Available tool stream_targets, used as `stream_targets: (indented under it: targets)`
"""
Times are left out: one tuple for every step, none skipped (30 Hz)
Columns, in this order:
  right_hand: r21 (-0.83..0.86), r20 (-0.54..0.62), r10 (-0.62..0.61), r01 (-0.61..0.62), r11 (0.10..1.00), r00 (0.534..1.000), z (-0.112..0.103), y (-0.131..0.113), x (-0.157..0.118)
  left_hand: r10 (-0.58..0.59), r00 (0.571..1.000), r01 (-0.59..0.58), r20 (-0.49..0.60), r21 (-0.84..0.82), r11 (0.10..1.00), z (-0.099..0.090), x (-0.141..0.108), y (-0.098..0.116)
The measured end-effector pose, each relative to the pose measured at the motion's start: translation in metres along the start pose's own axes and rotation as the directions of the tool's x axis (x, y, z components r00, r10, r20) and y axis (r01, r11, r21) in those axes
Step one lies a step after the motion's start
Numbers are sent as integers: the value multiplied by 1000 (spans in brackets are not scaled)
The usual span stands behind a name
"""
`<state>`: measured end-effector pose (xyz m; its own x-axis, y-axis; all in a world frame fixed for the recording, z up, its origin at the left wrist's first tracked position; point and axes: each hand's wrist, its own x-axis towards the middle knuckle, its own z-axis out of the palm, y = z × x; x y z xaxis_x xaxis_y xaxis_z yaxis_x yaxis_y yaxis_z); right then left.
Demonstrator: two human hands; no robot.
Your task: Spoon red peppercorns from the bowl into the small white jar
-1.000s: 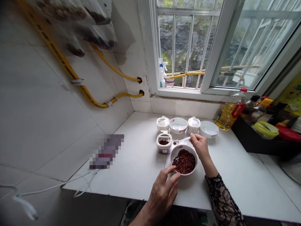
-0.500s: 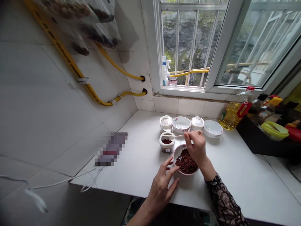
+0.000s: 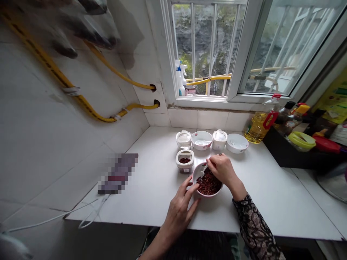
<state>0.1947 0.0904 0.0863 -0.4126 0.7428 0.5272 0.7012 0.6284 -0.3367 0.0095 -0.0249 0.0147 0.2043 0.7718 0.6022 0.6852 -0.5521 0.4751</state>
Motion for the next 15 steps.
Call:
stream_targets:
  targets:
    - [8,34,-11,10,1000,999,2,-2,-1,3,1000,-3,-1,5,1000,0,0,0]
    - [28,65,-12,11,1000,998,3,-3,-1,5,1000,-5,0,9,1000,1,-1,-1]
    - [56,94,-8,3,998,996,4,-5,-2,5,1000,-5,1,11,1000,1,-1,-1]
    - [86,117,4,-14,996,993,4,-7,-2,6,1000,-6,5,11,1000,1,-1,-1]
    - [117,129,23,-38,992,991,4,-8,-2,5,1000,-5,10,10,1000,1,-2,-1]
    - [146,135,48,-68,987,990,4,-9,-2,2,1000,-2,16,7,1000,0,-2,-1]
    - [174,132,81,-103,979,988,3,-9,-2,0,1000,0,20,3,1000,0,-2,-2]
    - [200,127,120,-144,969,985,3,-9,-2,-2,1000,2,24,-3,1000,-1,-2,-2]
    - [228,121,163,-187,956,979,2,-8,-1,-5,1000,5,26,-11,1000,-1,-2,-2]
    - [257,117,204,-228,939,972,1,-7,-1,-7,1000,7,23,-20,1000,-1,-2,-2]
    - [289,117,242,-266,920,963,1,-6,-1,-7,1000,8,17,-32,999,-2,-2,-2]
    - [319,115,275,-297,900,955,0,-5,0,-9,1000,9,8,-47,999,-2,-2,-2]
    - [347,111,303,-323,881,946,0,-3,0,-15,1000,15,0,-65,998,-1,-3,-2]
    - [370,107,325,-342,864,939,-1,-2,0,-23,1000,23,-5,-83,996,-1,-3,-2]
    - [388,104,342,-355,851,934,-1,-2,0,-32,999,31,-7,-100,994,-1,-3,-3]
